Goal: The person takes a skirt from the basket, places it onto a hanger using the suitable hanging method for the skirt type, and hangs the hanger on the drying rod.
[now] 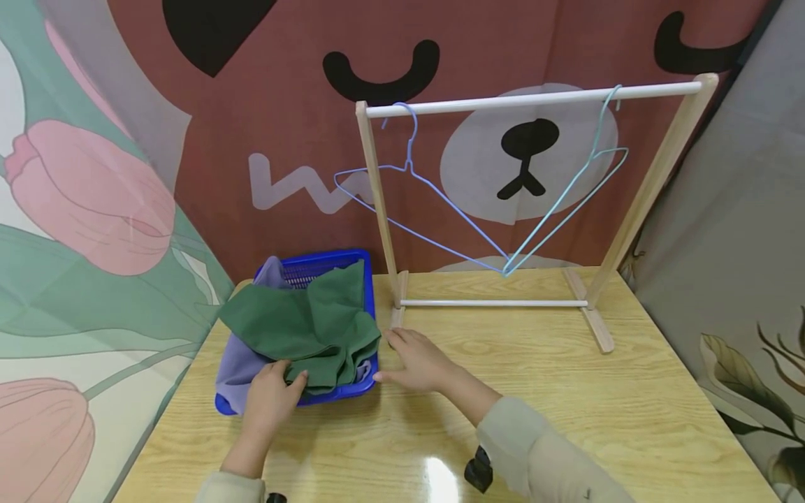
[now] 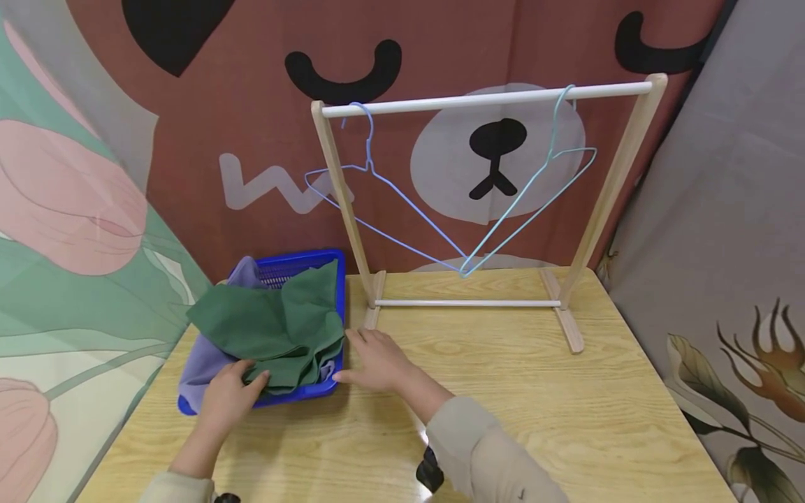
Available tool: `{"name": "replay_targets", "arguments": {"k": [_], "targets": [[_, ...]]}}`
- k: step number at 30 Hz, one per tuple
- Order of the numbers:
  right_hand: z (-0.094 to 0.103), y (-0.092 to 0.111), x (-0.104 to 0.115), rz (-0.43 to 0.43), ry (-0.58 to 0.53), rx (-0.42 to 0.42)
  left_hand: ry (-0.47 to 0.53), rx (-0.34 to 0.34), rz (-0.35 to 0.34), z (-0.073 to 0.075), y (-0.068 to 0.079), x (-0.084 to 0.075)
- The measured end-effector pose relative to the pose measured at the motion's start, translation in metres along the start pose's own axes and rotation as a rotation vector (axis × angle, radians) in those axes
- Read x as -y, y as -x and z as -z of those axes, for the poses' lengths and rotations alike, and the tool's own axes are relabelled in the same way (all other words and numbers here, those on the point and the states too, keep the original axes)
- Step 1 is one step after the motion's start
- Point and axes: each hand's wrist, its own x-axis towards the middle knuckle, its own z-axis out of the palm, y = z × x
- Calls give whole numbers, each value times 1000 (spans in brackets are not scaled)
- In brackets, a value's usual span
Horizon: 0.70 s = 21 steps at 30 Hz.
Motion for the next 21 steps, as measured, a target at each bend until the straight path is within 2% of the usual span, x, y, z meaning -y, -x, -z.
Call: {"name": "replay_targets", "arguments": {"k": [10, 21], "targets": [[-3, -8, 5, -49, -75, 2, 17, 1, 32, 2, -3, 6], [-3, -16, 12, -124, -228, -13, -17, 102, 58, 7, -7, 6]]}}
